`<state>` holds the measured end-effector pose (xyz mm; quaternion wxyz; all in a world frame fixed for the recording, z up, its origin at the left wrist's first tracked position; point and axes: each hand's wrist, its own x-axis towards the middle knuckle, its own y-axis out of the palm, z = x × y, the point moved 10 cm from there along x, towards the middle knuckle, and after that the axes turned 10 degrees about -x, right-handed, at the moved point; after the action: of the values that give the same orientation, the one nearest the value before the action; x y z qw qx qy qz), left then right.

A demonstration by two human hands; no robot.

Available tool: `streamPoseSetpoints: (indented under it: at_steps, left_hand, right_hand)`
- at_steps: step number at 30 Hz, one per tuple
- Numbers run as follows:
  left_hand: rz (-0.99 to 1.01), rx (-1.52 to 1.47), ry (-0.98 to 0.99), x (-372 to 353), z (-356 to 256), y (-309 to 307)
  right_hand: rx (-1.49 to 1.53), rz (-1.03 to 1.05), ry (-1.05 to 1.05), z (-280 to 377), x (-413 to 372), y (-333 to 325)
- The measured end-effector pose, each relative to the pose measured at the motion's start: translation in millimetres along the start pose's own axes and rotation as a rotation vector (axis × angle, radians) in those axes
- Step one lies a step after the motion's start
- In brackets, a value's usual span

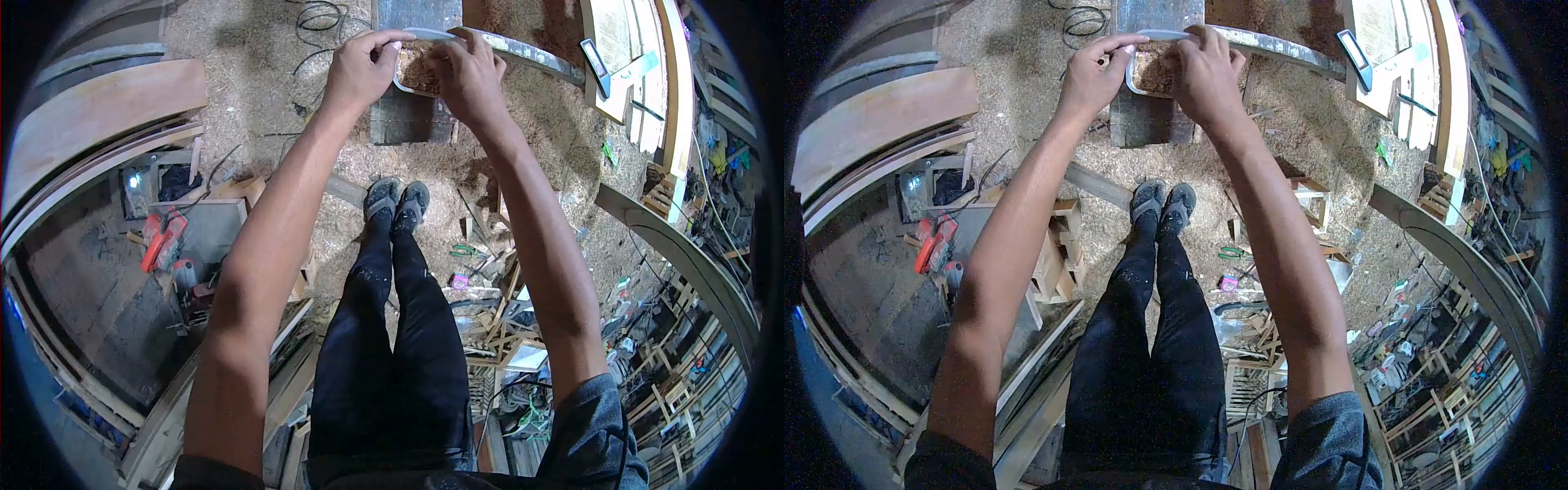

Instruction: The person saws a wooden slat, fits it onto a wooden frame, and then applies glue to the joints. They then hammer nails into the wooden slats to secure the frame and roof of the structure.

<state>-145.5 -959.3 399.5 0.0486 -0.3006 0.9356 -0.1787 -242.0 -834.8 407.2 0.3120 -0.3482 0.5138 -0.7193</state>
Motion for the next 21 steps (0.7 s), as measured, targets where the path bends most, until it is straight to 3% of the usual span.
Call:
streamPoseSetpoints:
  at_steps: [7,16,20,21]
  left_hand:
    - [0.004,0.033,0.018,1.3,3.5,0.7]
    - [-0.003,-0.010,0.027,1.9,1.0,0.8]
    - [0.012,-0.009,-0.008,1.7,4.3,2.0]
    - [0.015,-0.002,-0.001,2.2,2.6,1.7]
  right_hand:
    - [0.183,0.002,0.027,-7.5,2.9,-5.1]
    - [0.016,0.028,0.033,3.9,0.5,-3.0]
    - [0.082,0.084,0.068,-1.0,-0.5,7.2]
    - [0.108,0.013,0.056,-1.5,0.6,4.2]
